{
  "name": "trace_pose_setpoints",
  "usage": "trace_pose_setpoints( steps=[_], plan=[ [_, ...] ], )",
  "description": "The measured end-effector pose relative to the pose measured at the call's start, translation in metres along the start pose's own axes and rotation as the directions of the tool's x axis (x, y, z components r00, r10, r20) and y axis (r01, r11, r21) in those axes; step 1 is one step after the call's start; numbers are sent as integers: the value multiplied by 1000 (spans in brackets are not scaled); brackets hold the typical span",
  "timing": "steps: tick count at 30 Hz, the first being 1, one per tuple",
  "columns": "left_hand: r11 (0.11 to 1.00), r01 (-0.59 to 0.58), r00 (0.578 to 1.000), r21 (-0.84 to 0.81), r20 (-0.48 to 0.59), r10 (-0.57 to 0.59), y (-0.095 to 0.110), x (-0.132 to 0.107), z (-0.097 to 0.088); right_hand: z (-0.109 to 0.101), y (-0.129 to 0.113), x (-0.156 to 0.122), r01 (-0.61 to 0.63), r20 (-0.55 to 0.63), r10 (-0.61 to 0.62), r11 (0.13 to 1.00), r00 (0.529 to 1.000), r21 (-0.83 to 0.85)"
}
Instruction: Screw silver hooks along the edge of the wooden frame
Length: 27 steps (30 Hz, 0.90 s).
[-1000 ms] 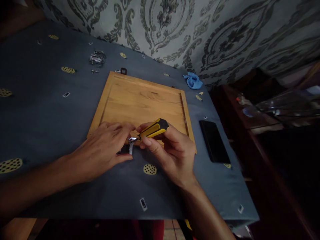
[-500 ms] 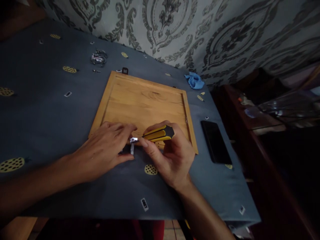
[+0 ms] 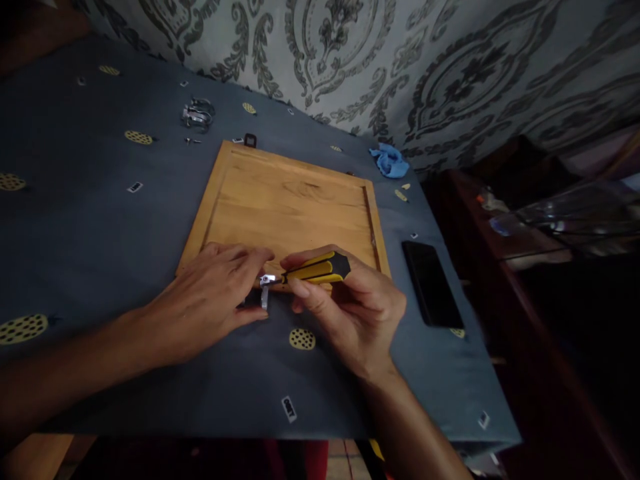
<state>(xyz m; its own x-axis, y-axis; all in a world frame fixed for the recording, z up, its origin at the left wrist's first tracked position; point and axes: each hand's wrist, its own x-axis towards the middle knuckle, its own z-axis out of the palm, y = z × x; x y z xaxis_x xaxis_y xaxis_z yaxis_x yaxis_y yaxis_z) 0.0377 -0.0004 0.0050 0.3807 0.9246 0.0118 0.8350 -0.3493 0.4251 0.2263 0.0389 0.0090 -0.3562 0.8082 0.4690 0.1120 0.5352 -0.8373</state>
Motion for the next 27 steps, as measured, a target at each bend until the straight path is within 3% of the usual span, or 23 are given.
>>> trace_pose_setpoints(
  steps=[5, 16, 19, 22, 24, 27],
  plan=[
    [1000, -3, 1000, 11, -9, 3, -1, 0, 1, 3, 1, 1, 90, -37, -93, 992, 995, -86],
    [1000, -15, 999, 14, -42, 15, -2, -2, 4, 8, -1, 1, 159, -67, -173, 972, 983, -174],
    [1000, -22, 999, 20, -42, 23, -3, -3, 4, 12, -3, 1, 158, -229, -191, 975, 955, -154],
    [999, -35, 998, 26, -57, 36, -3, -3, 5, 14, -6, 2, 138, -428, -176, 983, 887, -118],
    [999, -39, 997, 30, -62, 41, -4, -3, 6, 13, -6, 2, 143, -411, -179, 983, 894, -116],
    [999, -34, 998, 30, -59, 36, -4, -2, 5, 9, -3, 1, 110, -292, -152, 982, 944, -154]
  ],
)
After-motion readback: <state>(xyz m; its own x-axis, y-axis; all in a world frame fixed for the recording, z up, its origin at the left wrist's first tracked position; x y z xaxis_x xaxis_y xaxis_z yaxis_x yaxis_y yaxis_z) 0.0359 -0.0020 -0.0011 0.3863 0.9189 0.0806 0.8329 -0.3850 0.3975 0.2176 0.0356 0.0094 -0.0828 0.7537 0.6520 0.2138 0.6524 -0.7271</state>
